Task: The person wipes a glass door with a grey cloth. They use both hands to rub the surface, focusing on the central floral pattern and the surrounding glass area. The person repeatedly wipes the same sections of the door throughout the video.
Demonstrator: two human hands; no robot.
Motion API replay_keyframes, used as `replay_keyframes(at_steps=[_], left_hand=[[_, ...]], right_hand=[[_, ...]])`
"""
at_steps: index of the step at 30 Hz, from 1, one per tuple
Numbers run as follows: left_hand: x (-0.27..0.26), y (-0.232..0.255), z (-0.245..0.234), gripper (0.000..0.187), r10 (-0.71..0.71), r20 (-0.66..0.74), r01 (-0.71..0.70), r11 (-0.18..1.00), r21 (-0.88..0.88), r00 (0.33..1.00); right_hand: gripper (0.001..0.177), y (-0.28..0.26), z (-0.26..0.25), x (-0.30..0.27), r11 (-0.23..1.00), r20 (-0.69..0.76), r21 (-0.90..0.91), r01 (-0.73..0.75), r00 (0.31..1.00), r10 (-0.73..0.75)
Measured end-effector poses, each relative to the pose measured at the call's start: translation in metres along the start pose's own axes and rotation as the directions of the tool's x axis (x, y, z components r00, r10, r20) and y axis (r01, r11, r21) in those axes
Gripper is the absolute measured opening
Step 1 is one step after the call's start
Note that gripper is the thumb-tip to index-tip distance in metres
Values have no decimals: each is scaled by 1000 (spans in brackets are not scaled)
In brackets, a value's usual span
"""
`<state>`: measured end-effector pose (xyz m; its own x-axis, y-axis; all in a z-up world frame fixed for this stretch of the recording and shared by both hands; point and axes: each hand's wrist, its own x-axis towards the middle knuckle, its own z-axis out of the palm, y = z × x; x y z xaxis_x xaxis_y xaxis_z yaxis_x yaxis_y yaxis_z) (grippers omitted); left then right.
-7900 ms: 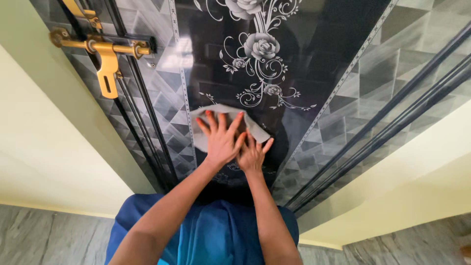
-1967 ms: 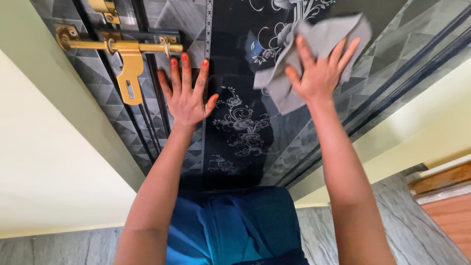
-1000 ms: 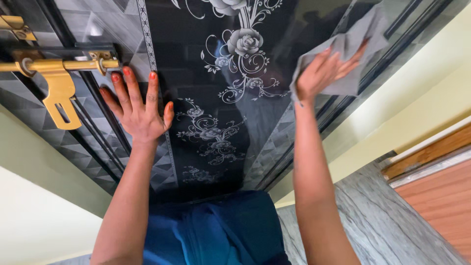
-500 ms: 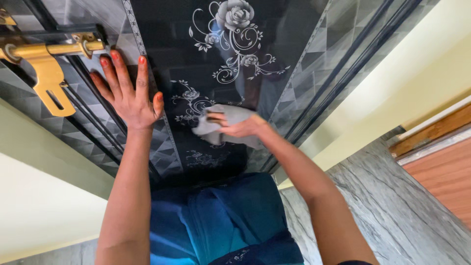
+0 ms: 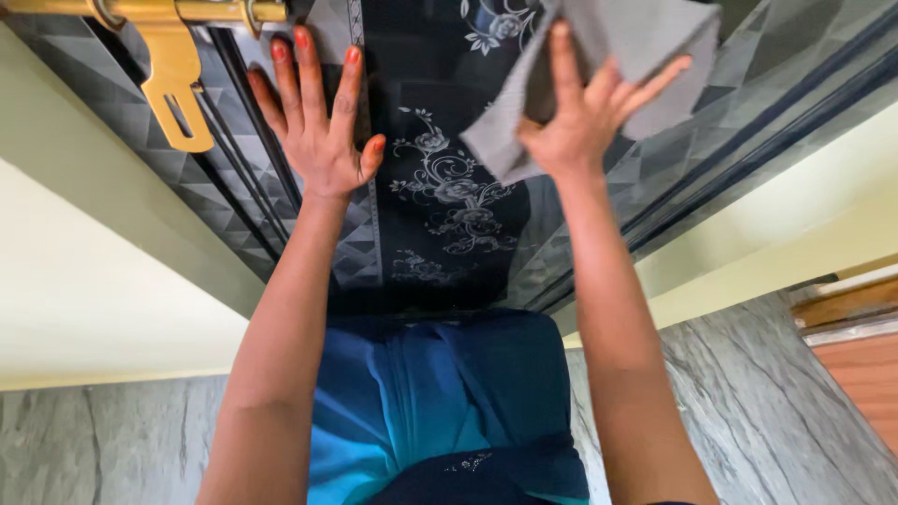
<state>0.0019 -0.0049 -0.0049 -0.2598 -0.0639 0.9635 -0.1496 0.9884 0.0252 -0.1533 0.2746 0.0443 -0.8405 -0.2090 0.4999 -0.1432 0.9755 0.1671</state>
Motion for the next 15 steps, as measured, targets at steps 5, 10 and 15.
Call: replay_keyframes(at_steps=[5,10,15], left_hand=[[-4,-3,0,76,18,-18,-18,1000,-24,1000],[-10,-6,3,73,30,-27,-31,999,-34,999],[-20,-8,13,55,40,-53,-41,999,-23,998]], right_hand=[[77,-110,31,-68,730,-708,192,656,608,-361],[50,-177,157,-147,591,-623,278,757,610,-489],[35,-163,252,-183,526,-572,249,813,562,-598]])
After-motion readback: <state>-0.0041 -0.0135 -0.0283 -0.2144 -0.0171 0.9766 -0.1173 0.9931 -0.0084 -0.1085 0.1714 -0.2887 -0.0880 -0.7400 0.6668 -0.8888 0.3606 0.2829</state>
